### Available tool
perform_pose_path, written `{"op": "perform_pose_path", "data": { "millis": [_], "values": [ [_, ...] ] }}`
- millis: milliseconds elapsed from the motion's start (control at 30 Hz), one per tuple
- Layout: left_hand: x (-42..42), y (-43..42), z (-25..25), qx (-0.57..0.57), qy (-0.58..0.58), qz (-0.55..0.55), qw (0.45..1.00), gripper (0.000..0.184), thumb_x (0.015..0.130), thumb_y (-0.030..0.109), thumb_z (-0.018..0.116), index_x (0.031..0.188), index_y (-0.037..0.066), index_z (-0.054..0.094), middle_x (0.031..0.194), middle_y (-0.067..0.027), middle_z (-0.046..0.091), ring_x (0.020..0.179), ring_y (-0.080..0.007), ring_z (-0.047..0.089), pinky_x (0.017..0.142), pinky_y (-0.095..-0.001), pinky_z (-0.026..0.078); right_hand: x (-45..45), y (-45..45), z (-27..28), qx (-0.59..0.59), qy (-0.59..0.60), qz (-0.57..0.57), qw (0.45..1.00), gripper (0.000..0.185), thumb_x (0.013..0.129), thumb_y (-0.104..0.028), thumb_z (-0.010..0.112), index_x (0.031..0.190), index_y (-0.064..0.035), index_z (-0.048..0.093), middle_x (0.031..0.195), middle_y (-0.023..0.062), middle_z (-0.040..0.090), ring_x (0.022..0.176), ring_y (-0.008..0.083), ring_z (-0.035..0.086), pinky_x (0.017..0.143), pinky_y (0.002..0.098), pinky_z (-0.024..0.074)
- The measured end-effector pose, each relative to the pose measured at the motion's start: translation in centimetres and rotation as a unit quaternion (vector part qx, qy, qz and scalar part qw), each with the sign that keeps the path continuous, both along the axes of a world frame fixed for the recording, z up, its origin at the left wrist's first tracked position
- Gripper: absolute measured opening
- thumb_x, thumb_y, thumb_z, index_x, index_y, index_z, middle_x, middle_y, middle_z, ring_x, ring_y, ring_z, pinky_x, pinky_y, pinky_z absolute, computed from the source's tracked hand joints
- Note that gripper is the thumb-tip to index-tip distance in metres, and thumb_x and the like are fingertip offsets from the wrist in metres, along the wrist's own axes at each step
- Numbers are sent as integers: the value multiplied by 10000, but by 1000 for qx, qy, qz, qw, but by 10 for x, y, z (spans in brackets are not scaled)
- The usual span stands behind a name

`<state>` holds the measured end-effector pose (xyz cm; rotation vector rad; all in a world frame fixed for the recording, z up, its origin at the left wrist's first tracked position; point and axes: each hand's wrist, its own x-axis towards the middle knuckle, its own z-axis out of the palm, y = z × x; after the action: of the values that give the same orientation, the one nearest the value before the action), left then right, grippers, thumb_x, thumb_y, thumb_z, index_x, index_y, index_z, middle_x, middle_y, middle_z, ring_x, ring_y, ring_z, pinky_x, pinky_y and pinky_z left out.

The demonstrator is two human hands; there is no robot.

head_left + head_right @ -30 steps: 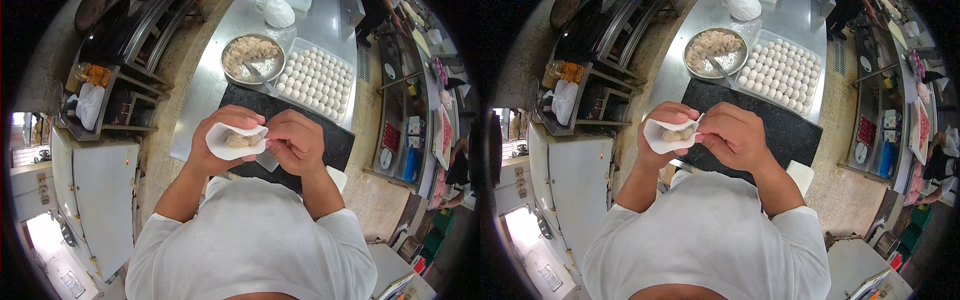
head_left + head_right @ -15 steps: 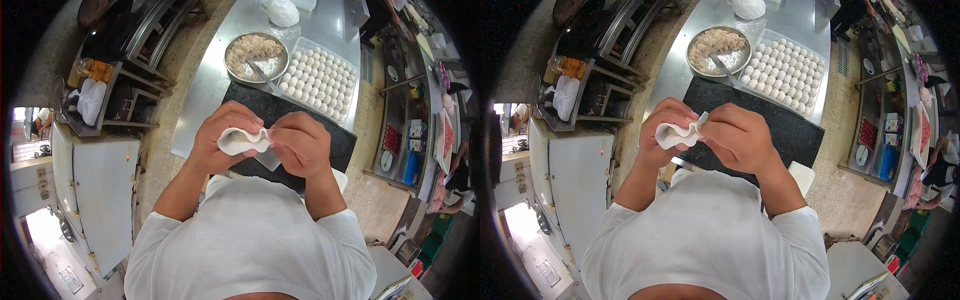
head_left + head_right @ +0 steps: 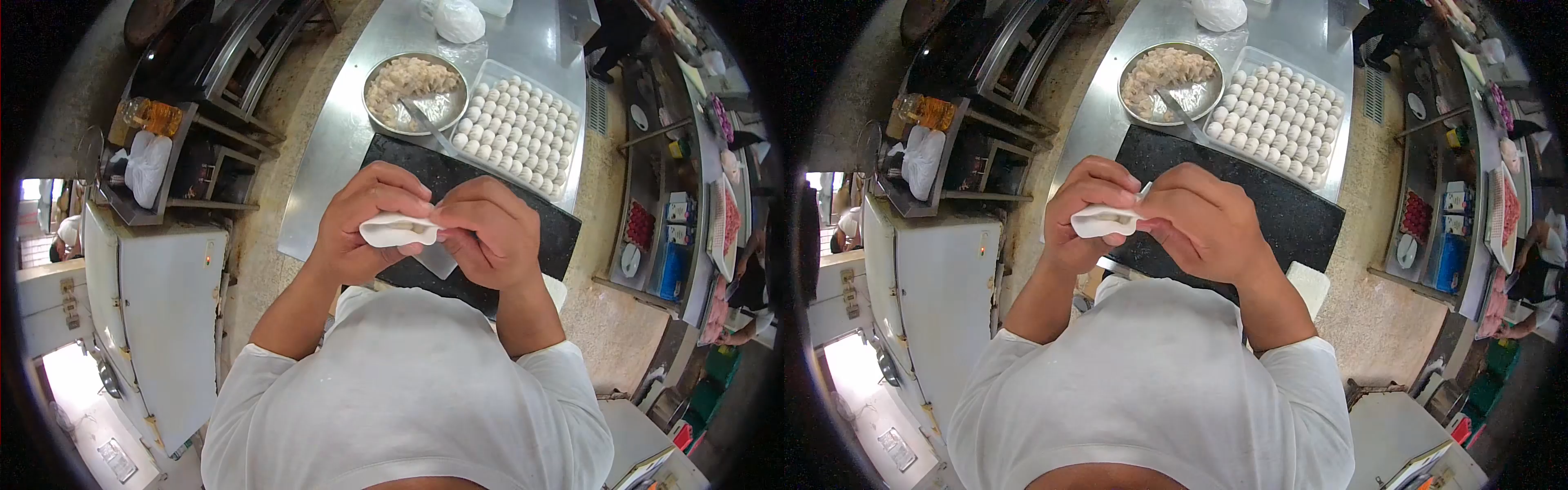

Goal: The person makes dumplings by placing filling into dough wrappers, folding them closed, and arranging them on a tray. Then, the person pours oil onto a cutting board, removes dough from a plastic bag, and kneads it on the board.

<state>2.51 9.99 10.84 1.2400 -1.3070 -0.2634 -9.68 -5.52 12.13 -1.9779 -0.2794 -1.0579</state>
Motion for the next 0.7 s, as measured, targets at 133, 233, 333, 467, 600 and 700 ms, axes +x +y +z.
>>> {"op": "perform_pose_path", "data": {
  "millis": [133,233,333,467,600,700],
  "values": [
    [-1,2,-9,-66,72,20,995,338,756,147,841,1041,59,681,1037,-122,667,966,-243,629,802,-323,505,-5,-1,-2,-22,39,21,999,275,684,-11,803,930,-53,687,858,82,640,712,239,656,591,310,530],
    [6,2,-5,-29,-5,-3,1000,353,765,155,836,1058,47,672,1055,-132,660,970,-244,622,801,-327,502,-2,3,7,-7,23,-14,1000,271,683,-7,800,923,-52,682,866,81,638,713,237,658,594,311,532],
    [1,-4,-4,-46,-6,11,999,358,777,161,829,1074,40,669,1065,-137,657,965,-238,620,795,-327,501,-4,-2,3,-10,40,-2,999,276,686,-5,796,932,-49,678,884,83,640,719,239,659,601,313,535],
    [1,1,-12,-59,38,6,997,346,808,165,803,1103,41,671,1079,-144,657,983,-232,622,799,-323,503,-5,-4,2,-30,26,19,999,279,696,-1,787,947,-41,671,902,93,639,729,246,660,612,317,537],
    [3,-1,-5,-21,-18,-5,1000,347,819,149,796,1117,33,663,1083,-144,655,982,-238,626,791,-315,508,-1,3,12,46,24,-22,998,267,697,1,785,933,-43,667,894,97,641,734,254,662,618,321,539],
    [-4,-6,-11,-63,55,37,996,318,844,193,779,1104,38,683,1058,-134,667,963,-234,636,788,-313,518,-2,-4,4,-30,46,21,998,282,696,-5,788,951,-46,675,899,100,644,737,255,659,625,327,542]
  ]
}}
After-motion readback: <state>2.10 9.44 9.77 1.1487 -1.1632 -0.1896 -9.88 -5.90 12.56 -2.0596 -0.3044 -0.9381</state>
